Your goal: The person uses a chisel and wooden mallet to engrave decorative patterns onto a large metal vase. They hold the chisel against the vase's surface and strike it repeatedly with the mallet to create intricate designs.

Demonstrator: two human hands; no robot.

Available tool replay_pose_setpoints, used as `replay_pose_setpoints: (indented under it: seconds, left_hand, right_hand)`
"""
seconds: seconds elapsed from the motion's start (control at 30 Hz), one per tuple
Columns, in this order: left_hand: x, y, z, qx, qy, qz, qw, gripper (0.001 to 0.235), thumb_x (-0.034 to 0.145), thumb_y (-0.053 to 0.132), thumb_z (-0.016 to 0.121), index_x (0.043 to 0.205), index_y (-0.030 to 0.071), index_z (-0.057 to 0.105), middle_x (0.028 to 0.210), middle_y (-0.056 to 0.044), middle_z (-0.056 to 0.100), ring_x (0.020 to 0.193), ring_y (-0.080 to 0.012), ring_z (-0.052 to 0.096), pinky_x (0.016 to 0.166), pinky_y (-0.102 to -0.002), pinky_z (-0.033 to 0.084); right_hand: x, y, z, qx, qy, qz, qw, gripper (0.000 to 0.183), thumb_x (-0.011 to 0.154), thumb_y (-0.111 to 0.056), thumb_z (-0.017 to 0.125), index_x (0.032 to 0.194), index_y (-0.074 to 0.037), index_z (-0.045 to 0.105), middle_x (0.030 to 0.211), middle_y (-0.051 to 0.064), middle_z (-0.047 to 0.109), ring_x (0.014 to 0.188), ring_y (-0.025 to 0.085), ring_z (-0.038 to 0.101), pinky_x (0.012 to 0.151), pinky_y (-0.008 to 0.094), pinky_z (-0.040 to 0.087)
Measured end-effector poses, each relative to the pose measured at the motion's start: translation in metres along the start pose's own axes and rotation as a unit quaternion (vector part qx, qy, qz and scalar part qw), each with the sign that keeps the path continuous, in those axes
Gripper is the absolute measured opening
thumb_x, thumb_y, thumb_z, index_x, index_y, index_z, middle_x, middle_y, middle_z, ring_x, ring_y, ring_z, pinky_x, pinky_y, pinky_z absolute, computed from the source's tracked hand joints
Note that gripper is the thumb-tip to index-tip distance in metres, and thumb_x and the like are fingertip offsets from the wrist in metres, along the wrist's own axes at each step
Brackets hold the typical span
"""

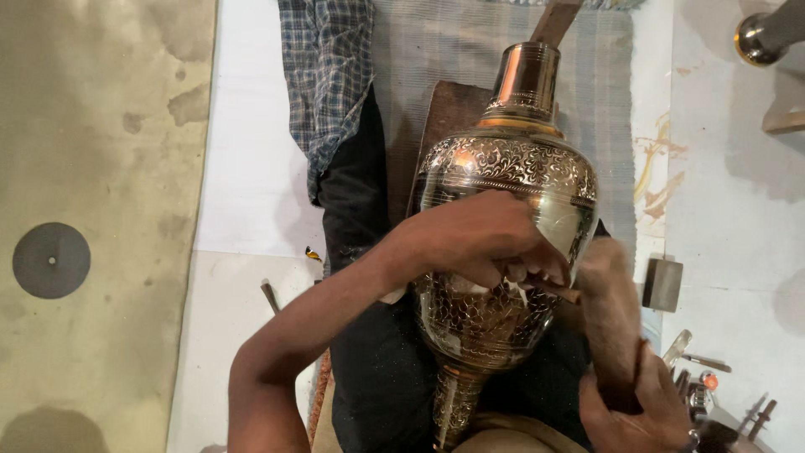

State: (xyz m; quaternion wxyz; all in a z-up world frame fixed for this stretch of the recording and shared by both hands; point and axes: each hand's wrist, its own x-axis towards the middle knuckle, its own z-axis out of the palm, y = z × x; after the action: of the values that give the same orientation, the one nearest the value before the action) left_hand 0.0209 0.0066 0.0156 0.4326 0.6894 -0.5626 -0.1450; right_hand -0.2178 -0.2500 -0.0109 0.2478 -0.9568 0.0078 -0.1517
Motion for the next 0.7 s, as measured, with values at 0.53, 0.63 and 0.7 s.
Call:
replay_pose_setpoints:
  seconds: [0.53, 0.63, 0.7]
  left_hand:
    - [-0.032, 0.0, 0.039, -0.031, 0.248, -0.047, 0.967, 0.049, 0.078, -0.008, 0.071, 0.121, 0.015, 0.072, 0.103, -0.005, 0.08, 0.082, -0.0149, 0.079, 0.069, -0.025, 0.063]
    - [-0.037, 0.008, 0.049, -0.041, 0.325, -0.087, 0.941, 0.049, 0.084, -0.012, 0.065, 0.126, 0.012, 0.071, 0.111, -0.007, 0.079, 0.088, -0.016, 0.08, 0.073, -0.023, 0.066]
    - [-0.041, 0.018, 0.061, -0.064, 0.368, -0.125, 0.919, 0.051, 0.081, -0.015, 0.061, 0.126, 0.008, 0.07, 0.114, -0.01, 0.078, 0.091, -0.0184, 0.081, 0.07, -0.024, 0.066]
  right_hand:
    - [0.073, -0.025, -0.044, -0.006, -0.062, 0.036, 0.997, 0.06, 0.078, 0.004, 0.074, 0.136, 0.01, 0.057, 0.113, 0.034, 0.068, 0.098, 0.032, 0.073, 0.086, 0.042, 0.062]
    - [0.118, -0.033, -0.058, 0.006, -0.157, 0.0, 0.988, 0.077, 0.075, 0.004, 0.073, 0.15, 0.001, 0.053, 0.114, 0.027, 0.07, 0.086, 0.026, 0.075, 0.072, 0.035, 0.064]
    - [0.149, -0.04, -0.066, -0.016, -0.25, 0.017, 0.968, 0.088, 0.075, 0.005, 0.074, 0.157, -0.009, 0.047, 0.108, 0.019, 0.07, 0.077, 0.023, 0.075, 0.064, 0.034, 0.063]
